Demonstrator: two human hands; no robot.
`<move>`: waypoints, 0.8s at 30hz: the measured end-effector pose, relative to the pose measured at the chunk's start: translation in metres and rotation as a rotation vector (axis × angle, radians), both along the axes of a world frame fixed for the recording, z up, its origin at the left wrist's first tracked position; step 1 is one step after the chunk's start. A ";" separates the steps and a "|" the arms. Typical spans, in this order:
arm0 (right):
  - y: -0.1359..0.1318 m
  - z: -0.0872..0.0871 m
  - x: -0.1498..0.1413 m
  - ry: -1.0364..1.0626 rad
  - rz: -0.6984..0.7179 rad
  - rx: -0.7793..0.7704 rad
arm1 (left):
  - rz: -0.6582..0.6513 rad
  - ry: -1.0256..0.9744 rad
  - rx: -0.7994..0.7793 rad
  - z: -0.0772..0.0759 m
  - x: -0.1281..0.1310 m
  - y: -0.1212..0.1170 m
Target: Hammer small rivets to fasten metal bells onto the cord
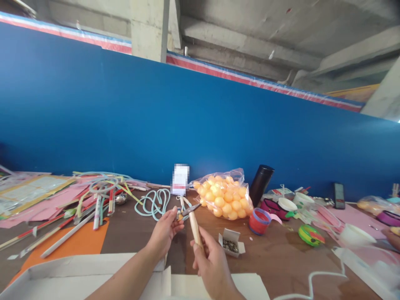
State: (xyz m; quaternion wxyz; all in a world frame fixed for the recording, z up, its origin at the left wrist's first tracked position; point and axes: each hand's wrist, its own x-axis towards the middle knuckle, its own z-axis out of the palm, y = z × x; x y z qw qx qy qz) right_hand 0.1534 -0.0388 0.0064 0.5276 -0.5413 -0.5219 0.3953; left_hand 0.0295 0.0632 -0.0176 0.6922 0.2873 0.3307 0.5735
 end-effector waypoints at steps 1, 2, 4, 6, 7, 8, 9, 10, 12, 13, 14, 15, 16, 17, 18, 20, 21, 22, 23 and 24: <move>0.001 -0.001 0.000 0.017 -0.011 -0.004 | 0.005 -0.002 0.002 0.000 0.000 0.000; 0.002 -0.002 0.001 0.040 -0.024 -0.009 | 0.017 -0.006 0.005 0.000 -0.001 0.001; 0.005 -0.006 0.003 0.087 -0.042 -0.036 | 0.067 -0.019 0.009 -0.001 -0.002 0.001; 0.008 -0.011 0.006 0.121 -0.044 -0.086 | 0.124 -0.030 0.022 -0.002 -0.003 0.001; 0.010 -0.014 0.007 0.129 -0.032 -0.115 | 0.144 -0.033 0.034 -0.002 -0.003 0.000; 0.011 -0.017 0.008 0.136 -0.017 -0.146 | 0.157 -0.032 0.045 -0.002 -0.003 -0.001; 0.013 -0.020 0.009 0.137 0.000 -0.181 | 0.165 -0.030 0.056 -0.002 -0.003 -0.001; 0.014 -0.023 0.009 0.136 0.013 -0.217 | 0.169 -0.025 0.067 -0.002 -0.003 -0.002; 0.016 -0.029 0.010 0.116 0.038 -0.275 | 0.170 -0.011 0.080 -0.001 -0.003 -0.004; 0.017 -0.032 0.010 0.090 0.045 -0.280 | 0.169 -0.004 0.081 -0.001 -0.003 -0.004; 0.018 -0.035 0.010 0.051 0.045 -0.261 | 0.167 0.002 0.079 -0.001 -0.003 -0.005; 0.018 -0.037 0.011 0.000 0.035 -0.218 | 0.166 0.006 0.074 -0.001 -0.002 -0.005; 0.019 -0.039 0.013 -0.061 0.016 -0.158 | 0.166 0.008 0.070 -0.001 -0.002 -0.004; 0.019 -0.040 0.014 -0.129 -0.010 -0.094 | 0.166 0.008 0.067 -0.001 -0.002 -0.004; 0.019 -0.041 0.016 -0.197 -0.035 -0.038 | 0.164 0.009 0.064 -0.002 -0.002 -0.003; 0.019 -0.042 0.020 -0.326 -0.066 0.032 | 0.155 0.021 0.055 -0.004 -0.001 -0.002; 0.020 -0.042 0.022 -0.385 -0.080 0.056 | 0.145 0.030 0.050 -0.005 0.000 -0.001; 0.021 -0.043 0.024 -0.437 -0.091 0.077 | 0.142 0.047 0.040 -0.007 0.000 0.000; 0.022 -0.044 0.025 -0.481 -0.107 0.100 | 0.130 0.063 0.037 -0.008 0.001 0.001; 0.024 -0.047 0.027 -0.513 -0.123 0.121 | 0.125 0.073 0.036 -0.010 0.001 0.002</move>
